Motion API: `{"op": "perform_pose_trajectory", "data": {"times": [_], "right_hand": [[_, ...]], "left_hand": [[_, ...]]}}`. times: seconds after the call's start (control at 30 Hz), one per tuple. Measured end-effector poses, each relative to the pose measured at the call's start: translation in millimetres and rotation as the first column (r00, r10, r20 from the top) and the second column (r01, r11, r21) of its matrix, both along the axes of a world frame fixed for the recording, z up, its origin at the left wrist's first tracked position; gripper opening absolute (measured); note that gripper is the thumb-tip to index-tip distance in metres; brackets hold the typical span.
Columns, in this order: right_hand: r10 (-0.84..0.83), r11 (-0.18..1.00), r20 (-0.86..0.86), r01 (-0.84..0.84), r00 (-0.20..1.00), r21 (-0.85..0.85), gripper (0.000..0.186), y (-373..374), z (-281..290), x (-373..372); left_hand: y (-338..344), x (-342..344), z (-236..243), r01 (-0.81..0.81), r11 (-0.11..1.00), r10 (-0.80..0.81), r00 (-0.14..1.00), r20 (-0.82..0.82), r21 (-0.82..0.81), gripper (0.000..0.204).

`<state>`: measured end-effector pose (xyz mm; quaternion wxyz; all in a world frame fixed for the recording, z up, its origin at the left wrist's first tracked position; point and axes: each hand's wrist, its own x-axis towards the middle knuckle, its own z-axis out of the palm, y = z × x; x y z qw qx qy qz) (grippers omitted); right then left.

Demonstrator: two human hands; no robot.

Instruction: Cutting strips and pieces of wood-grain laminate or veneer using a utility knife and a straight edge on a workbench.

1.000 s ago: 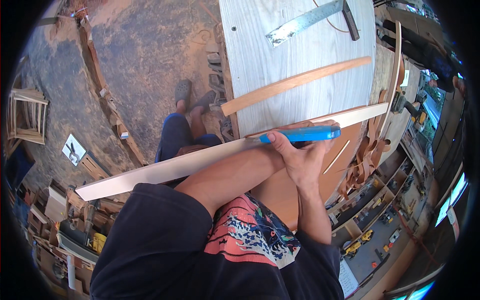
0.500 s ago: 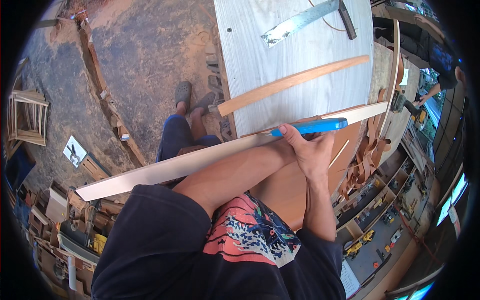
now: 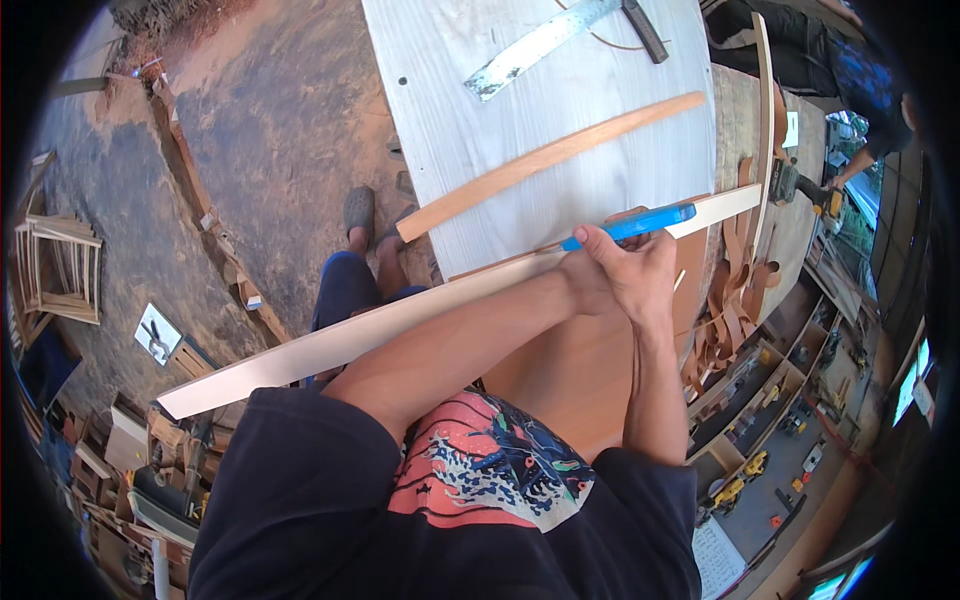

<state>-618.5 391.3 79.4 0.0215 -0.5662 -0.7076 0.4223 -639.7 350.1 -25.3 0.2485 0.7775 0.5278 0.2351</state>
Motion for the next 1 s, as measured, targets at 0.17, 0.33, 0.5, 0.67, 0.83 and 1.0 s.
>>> {"op": "perform_pose_trajectory", "data": {"times": [0.17, 0.33, 0.5, 0.67, 0.83, 1.0], "right_hand": [[-0.020, 1.000, -0.058, 0.020, 0.998, 0.003, 0.033, 18.2, -0.9, 8.5], [0.003, 1.000, -0.046, -0.003, 0.999, 0.007, 0.035, 34.0, 1.5, 18.2], [-0.018, 0.999, -0.038, 0.017, 0.999, -0.034, 0.033, 54.1, 4.7, 25.8], [-0.031, 0.999, -0.064, 0.029, 0.997, -0.027, 0.028, 68.5, -0.5, 41.0], [-0.021, 0.999, -0.025, 0.020, 0.999, -0.027, 0.037, 86.0, -6.1, 58.8], [-0.034, 0.999, -0.113, 0.037, 0.993, 0.023, 0.037, 94.6, -10.1, 62.9]], "left_hand": [[4.7, 0.2, 1.4, 0.063, 0.996, -0.054, 0.991, 0.123, -0.068, 0.045], [-0.1, -6.9, -0.3, 0.134, 0.983, -0.098, 0.963, 0.252, -0.129, 0.043], [-6.9, -0.8, -10.5, -0.073, 0.958, 0.042, 0.993, 0.114, 0.276, 0.039], [-6.2, -4.5, -2.3, 0.035, 0.974, -0.030, 0.999, -0.025, 0.224, 0.046], [-2.4, -12.4, 16.5, 0.192, 0.958, -0.129, 0.953, -0.276, 0.213, 0.053], [-1.3, -8.0, 14.4, 0.158, 0.970, -0.096, 0.948, -0.304, 0.185, 0.055]]}}
